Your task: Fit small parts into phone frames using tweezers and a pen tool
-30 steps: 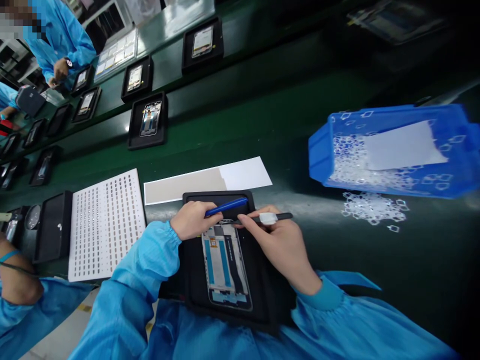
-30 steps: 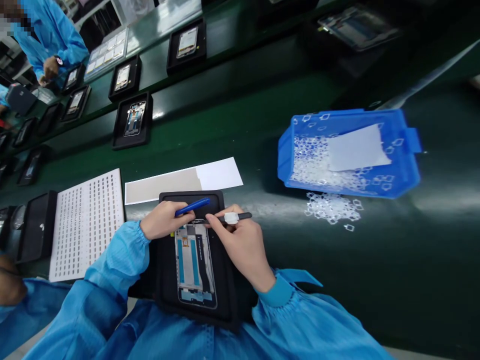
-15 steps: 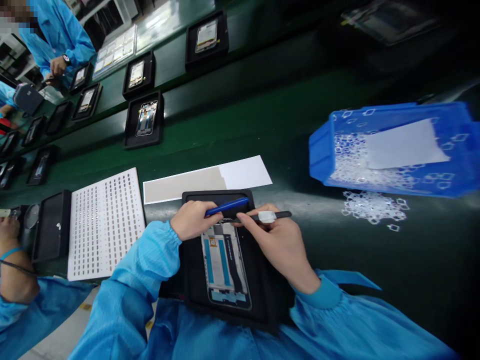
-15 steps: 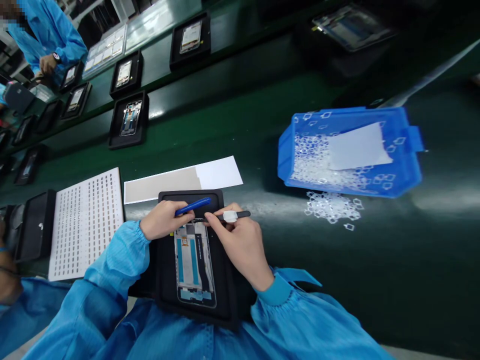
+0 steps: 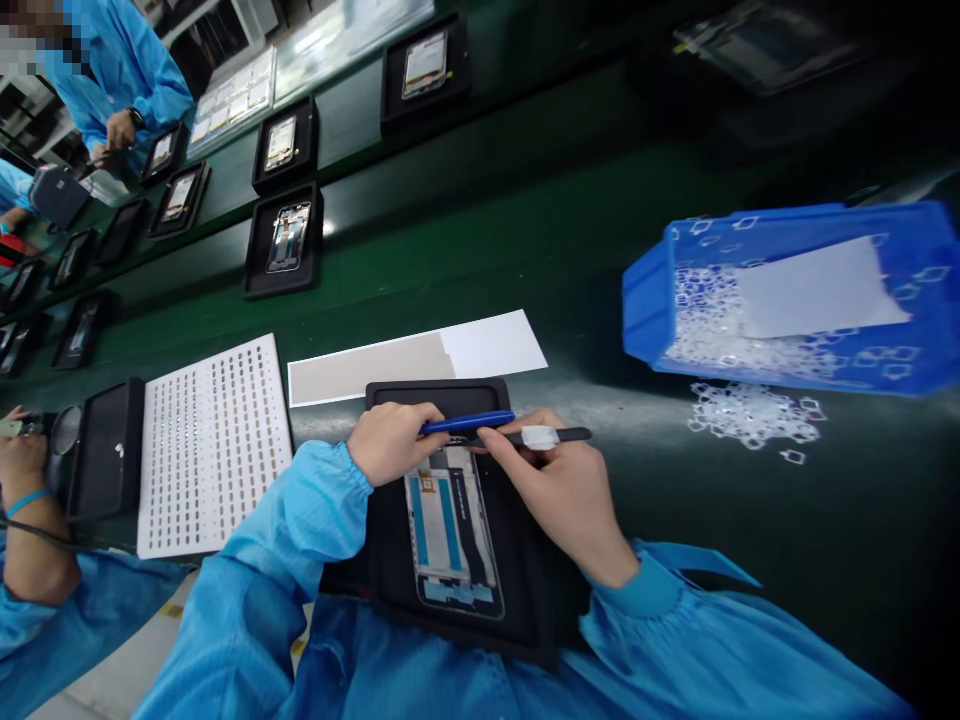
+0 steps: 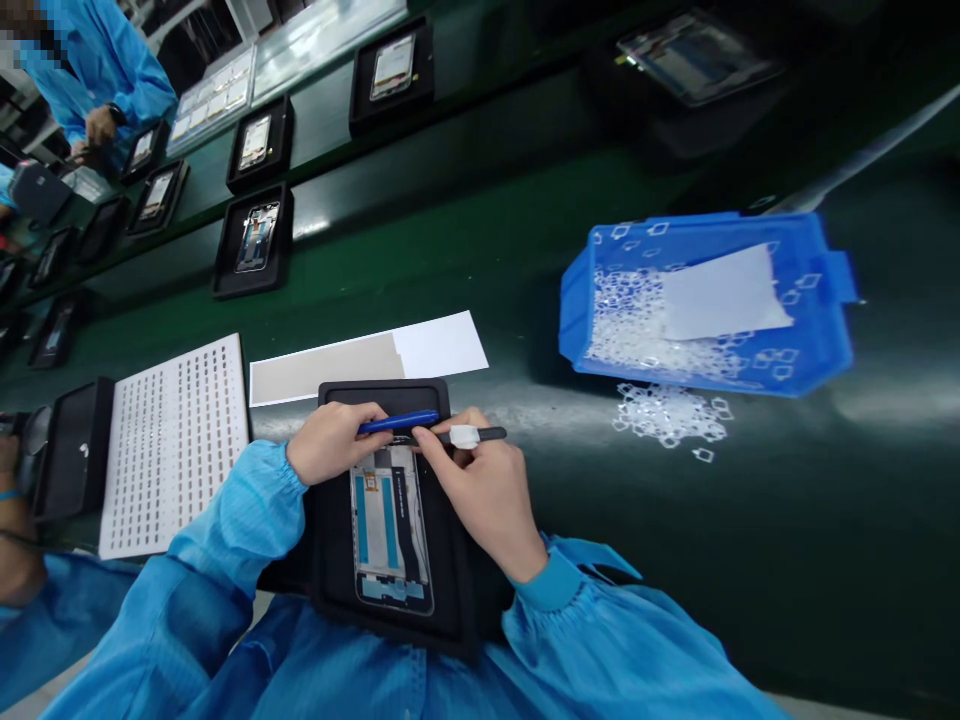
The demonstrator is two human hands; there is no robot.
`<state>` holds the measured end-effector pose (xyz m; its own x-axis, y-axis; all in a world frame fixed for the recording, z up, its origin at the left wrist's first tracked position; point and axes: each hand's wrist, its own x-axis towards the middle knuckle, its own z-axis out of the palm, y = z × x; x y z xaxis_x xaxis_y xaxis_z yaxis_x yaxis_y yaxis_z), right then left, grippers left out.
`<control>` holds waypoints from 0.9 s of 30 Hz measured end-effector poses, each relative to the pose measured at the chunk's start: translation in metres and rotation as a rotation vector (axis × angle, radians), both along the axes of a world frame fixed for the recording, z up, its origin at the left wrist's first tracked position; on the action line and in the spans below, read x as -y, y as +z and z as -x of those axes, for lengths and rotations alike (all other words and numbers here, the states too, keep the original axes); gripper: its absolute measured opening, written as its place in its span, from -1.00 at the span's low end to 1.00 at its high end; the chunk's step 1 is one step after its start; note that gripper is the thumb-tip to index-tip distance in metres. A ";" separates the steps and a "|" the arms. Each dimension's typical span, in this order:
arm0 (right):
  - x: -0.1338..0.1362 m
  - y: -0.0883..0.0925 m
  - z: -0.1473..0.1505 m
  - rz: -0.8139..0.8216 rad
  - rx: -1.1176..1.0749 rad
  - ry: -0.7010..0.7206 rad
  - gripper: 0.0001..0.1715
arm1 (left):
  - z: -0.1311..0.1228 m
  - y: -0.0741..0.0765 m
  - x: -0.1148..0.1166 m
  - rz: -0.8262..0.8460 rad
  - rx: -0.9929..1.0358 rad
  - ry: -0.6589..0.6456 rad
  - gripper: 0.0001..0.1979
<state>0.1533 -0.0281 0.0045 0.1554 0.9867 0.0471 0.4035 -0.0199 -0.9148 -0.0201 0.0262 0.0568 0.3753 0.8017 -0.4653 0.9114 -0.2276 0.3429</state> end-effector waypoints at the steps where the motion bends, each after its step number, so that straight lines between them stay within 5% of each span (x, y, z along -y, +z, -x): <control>1: 0.001 0.000 0.000 -0.008 -0.019 -0.004 -0.60 | 0.000 0.001 0.000 0.000 -0.014 -0.007 -0.79; 11: 0.005 -0.001 0.002 -0.104 0.117 0.062 -0.56 | 0.002 -0.002 0.002 -0.011 -0.003 0.005 -0.78; 22: 0.008 -0.002 0.015 -0.466 0.345 0.044 -0.67 | 0.001 0.002 0.004 -0.029 -0.050 -0.003 -0.79; 27: 0.010 -0.005 0.015 -0.452 0.167 0.003 -0.74 | -0.001 0.004 0.010 -0.083 -0.094 -0.011 -0.78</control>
<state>0.1388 -0.0384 -0.0007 0.1065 0.8619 0.4958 0.5450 0.3665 -0.7541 -0.0189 0.0158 0.0606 0.3416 0.8352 -0.4310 0.9361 -0.2614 0.2354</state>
